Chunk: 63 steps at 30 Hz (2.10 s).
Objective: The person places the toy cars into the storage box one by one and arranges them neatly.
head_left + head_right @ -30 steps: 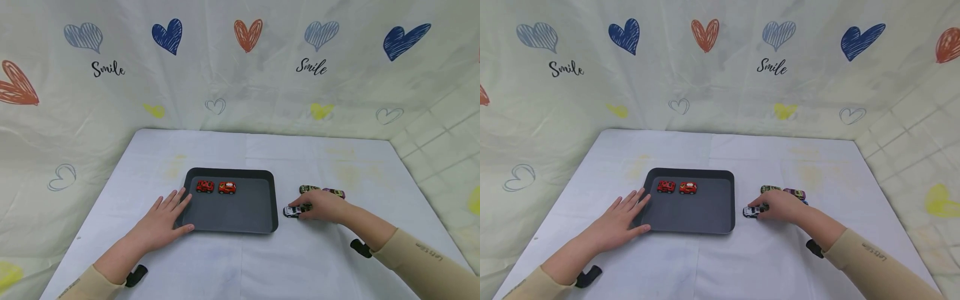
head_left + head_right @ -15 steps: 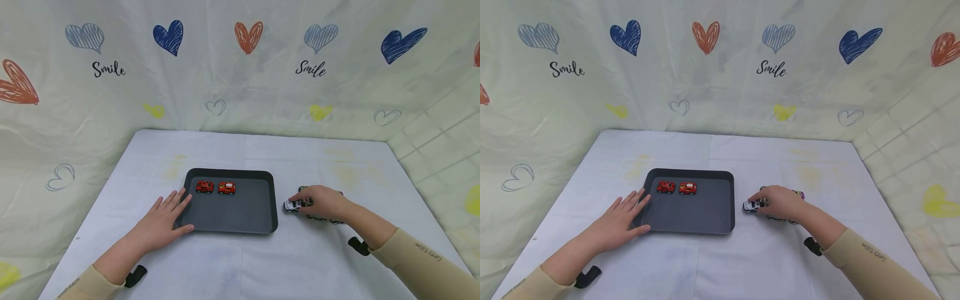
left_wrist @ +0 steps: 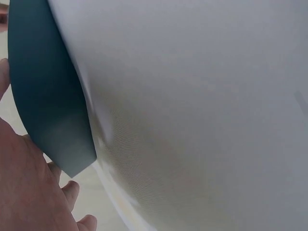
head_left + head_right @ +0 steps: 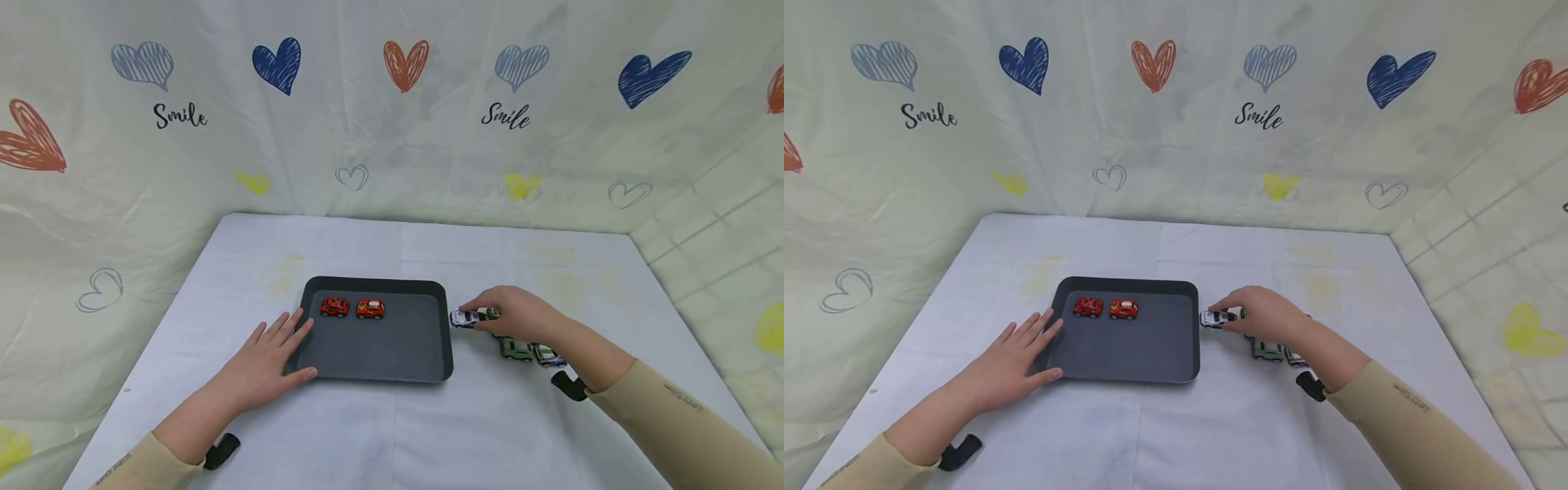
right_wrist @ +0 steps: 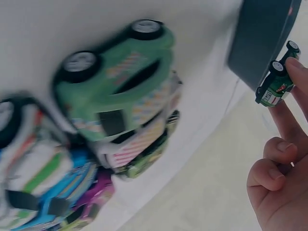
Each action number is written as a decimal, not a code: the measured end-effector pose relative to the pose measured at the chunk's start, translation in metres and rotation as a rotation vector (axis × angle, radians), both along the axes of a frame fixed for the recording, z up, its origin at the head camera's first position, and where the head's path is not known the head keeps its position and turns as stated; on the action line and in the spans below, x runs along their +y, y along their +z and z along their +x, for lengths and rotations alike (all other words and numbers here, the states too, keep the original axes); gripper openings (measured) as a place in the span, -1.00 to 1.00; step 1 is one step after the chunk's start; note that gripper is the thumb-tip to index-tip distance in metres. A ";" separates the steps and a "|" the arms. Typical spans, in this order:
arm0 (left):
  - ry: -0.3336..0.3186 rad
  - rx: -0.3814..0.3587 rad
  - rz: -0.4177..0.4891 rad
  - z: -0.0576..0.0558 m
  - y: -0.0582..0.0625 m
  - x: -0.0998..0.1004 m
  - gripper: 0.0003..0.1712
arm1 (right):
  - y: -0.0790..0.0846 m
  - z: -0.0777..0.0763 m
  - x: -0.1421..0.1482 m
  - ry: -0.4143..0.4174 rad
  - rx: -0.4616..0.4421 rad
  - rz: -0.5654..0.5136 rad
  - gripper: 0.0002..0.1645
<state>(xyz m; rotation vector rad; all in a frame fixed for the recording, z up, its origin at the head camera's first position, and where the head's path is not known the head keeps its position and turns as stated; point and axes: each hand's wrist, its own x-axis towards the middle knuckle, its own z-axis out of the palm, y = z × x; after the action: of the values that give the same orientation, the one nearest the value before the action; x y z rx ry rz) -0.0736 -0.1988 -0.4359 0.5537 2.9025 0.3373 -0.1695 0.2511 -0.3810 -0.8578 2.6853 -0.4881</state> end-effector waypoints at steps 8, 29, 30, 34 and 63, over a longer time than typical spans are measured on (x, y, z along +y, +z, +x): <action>0.004 0.003 -0.006 0.001 0.002 0.000 0.04 | 0.009 -0.018 -0.037 0.020 0.021 -0.010 -0.53; 0.018 -0.007 -0.009 0.001 0.002 0.001 0.03 | -0.012 -0.040 -0.096 0.081 0.015 0.170 -0.60; 0.017 -0.006 -0.011 0.001 0.002 0.001 0.03 | -0.014 -0.040 -0.098 0.084 0.021 0.181 -0.60; 0.018 -0.007 -0.011 0.000 0.001 0.002 0.02 | -0.019 -0.041 -0.102 0.095 0.049 0.215 -0.61; 0.022 0.015 0.020 0.001 -0.003 -0.001 0.07 | -0.002 -0.040 -0.091 0.070 0.097 0.117 -0.52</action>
<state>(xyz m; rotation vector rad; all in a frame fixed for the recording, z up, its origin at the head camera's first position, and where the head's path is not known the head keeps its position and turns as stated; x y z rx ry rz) -0.0731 -0.2002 -0.4392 0.5301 2.9247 0.3666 -0.2098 0.1602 -0.3832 -0.9607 2.7282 -0.2772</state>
